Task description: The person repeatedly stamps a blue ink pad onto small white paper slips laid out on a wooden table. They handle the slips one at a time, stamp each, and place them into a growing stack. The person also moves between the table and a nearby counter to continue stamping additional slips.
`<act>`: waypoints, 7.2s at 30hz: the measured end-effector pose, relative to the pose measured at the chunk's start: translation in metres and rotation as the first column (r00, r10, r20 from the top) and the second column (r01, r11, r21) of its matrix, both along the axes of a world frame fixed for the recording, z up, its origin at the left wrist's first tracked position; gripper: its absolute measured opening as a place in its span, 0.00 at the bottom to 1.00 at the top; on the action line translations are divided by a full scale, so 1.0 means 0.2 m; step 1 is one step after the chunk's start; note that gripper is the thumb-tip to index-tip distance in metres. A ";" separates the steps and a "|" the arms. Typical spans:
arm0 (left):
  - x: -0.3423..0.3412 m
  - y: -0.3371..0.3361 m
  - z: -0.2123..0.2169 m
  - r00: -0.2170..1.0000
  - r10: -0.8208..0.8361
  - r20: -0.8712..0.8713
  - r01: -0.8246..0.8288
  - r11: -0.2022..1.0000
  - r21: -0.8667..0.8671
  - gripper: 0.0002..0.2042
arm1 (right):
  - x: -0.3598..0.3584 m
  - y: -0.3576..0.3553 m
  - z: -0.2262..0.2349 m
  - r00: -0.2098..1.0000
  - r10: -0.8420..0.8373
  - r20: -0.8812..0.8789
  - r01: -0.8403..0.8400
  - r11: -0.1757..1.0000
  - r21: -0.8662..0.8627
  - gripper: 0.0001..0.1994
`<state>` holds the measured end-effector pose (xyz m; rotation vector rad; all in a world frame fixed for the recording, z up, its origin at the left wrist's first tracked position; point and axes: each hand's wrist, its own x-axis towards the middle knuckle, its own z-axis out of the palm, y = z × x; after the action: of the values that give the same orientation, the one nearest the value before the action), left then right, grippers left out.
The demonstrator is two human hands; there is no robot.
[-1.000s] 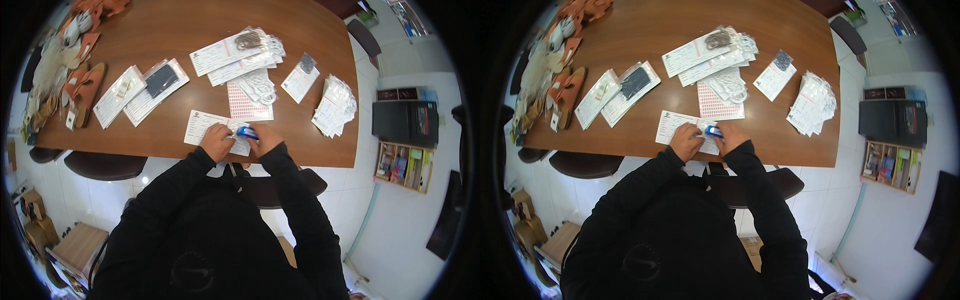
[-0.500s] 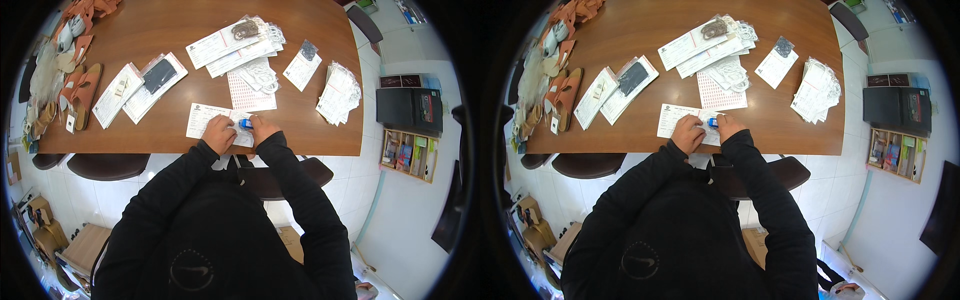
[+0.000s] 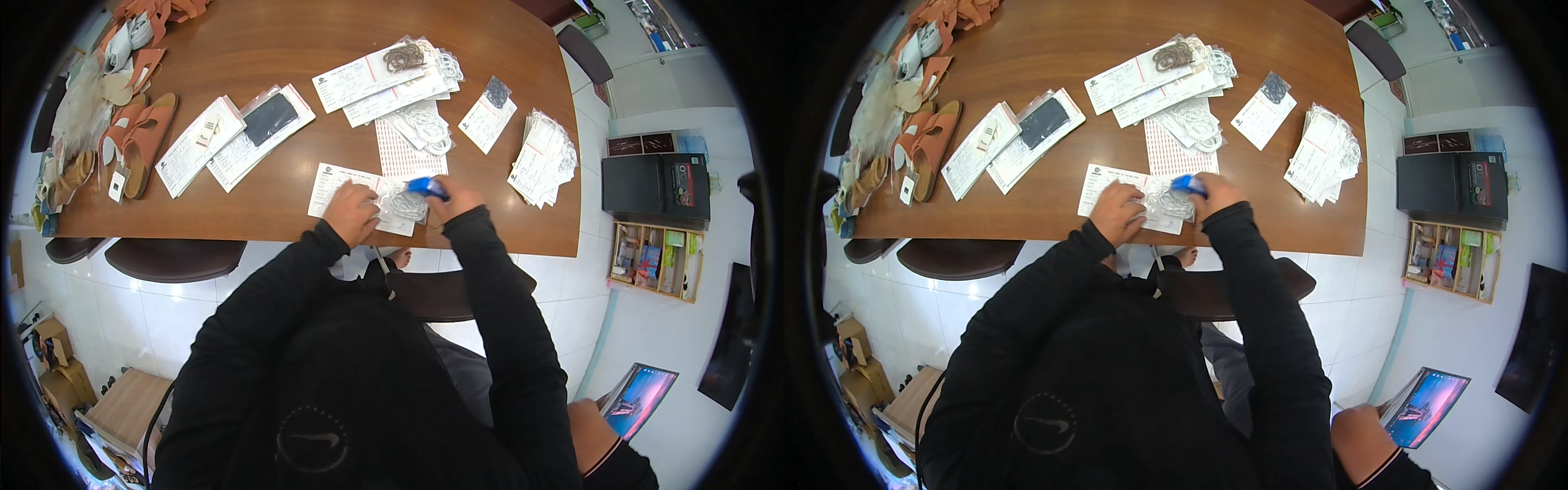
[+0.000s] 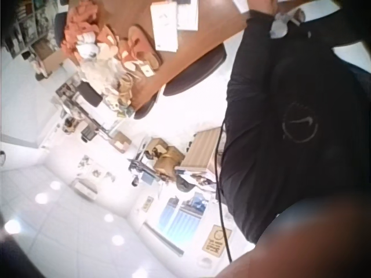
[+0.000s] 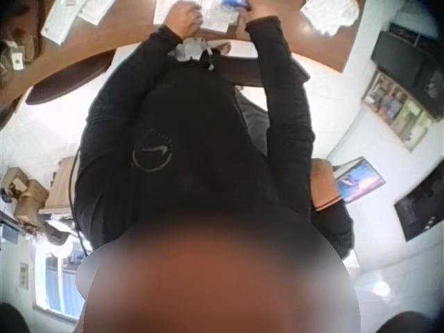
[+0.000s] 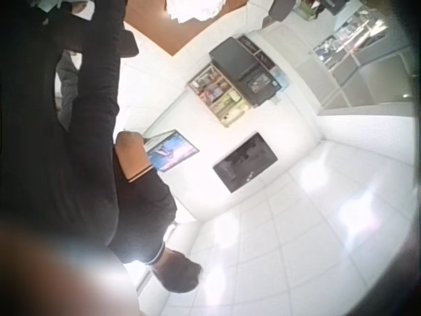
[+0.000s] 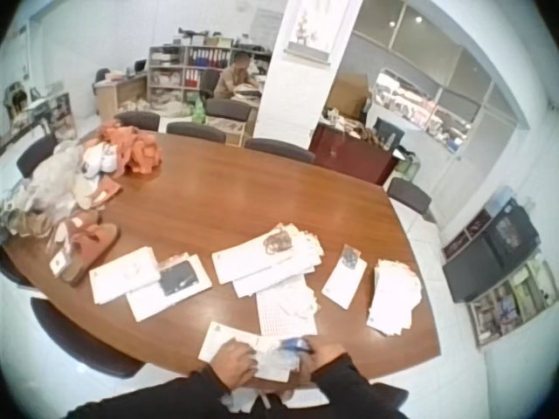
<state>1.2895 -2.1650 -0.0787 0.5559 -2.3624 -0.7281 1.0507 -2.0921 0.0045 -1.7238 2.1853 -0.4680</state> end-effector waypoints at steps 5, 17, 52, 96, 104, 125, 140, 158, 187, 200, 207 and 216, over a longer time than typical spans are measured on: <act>0.21 0.02 0.05 0.974 -0.002 0.226 0.011 0.999 -0.039 0.15 | -0.17 0.10 0.12 0.951 -0.241 0.193 0.263 0.960 -0.100 0.23; 0.17 0.09 0.04 0.946 -0.068 0.317 0.095 0.993 -0.070 0.25 | 0.11 -0.03 -0.04 0.986 0.044 0.160 -0.005 0.972 -0.235 0.22; 0.19 0.07 0.05 0.964 -0.046 0.262 0.068 0.995 -0.075 0.26 | 0.31 -0.21 -0.08 0.971 0.221 -0.090 -0.210 0.970 0.120 0.15; 0.18 0.01 0.09 0.920 -0.141 0.366 0.102 0.987 0.123 0.33 | 0.09 -0.11 0.05 0.983 -0.101 0.153 0.104 0.994 -0.015 0.25; 0.06 -0.12 0.18 0.741 -0.078 0.667 0.159 0.985 -0.061 0.62 | -0.39 0.73 -0.08 0.625 -0.588 0.514 0.632 0.767 0.109 0.20; -0.60 -1.13 0.23 0.607 0.279 0.744 -0.336 0.939 -0.077 0.68 | -0.01 1.07 -0.18 0.685 -0.728 0.024 0.716 0.666 -0.209 0.21; -0.94 -1.11 0.31 0.566 0.263 0.781 -0.365 0.930 -0.049 0.69 | -0.03 1.04 -0.12 0.753 -0.658 0.012 0.646 0.735 -0.206 0.19; -0.91 -1.27 0.19 0.642 0.364 0.675 -0.578 0.808 0.114 0.68 | -0.43 0.27 -0.02 0.863 -0.492 -0.115 0.396 0.801 -0.449 0.21; 0.01 -0.98 0.43 0.926 0.374 -0.047 -0.189 0.568 0.801 0.20 | -0.33 -0.45 -0.15 0.944 -0.331 0.013 0.320 0.922 0.219 0.42; 0.51 -0.40 0.43 0.634 0.322 0.703 -0.164 0.944 -0.285 0.09 | -0.12 -0.77 -0.13 0.864 -0.476 -0.165 0.477 0.666 0.574 0.45; 0.46 -0.50 0.37 0.584 0.196 0.788 -0.038 0.976 -0.215 0.03 | -0.17 -0.70 -0.17 0.917 -0.398 0.037 0.324 0.795 0.513 0.51; 0.39 -0.42 0.45 0.683 0.092 0.724 0.005 0.991 -0.131 0.12 | -0.22 -0.60 -0.26 0.977 -0.155 0.149 0.118 0.966 0.231 0.66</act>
<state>1.3679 -2.2488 0.0117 0.9913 -3.0882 -0.3464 1.0060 -2.2116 -0.0465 -1.3746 2.1536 -0.3698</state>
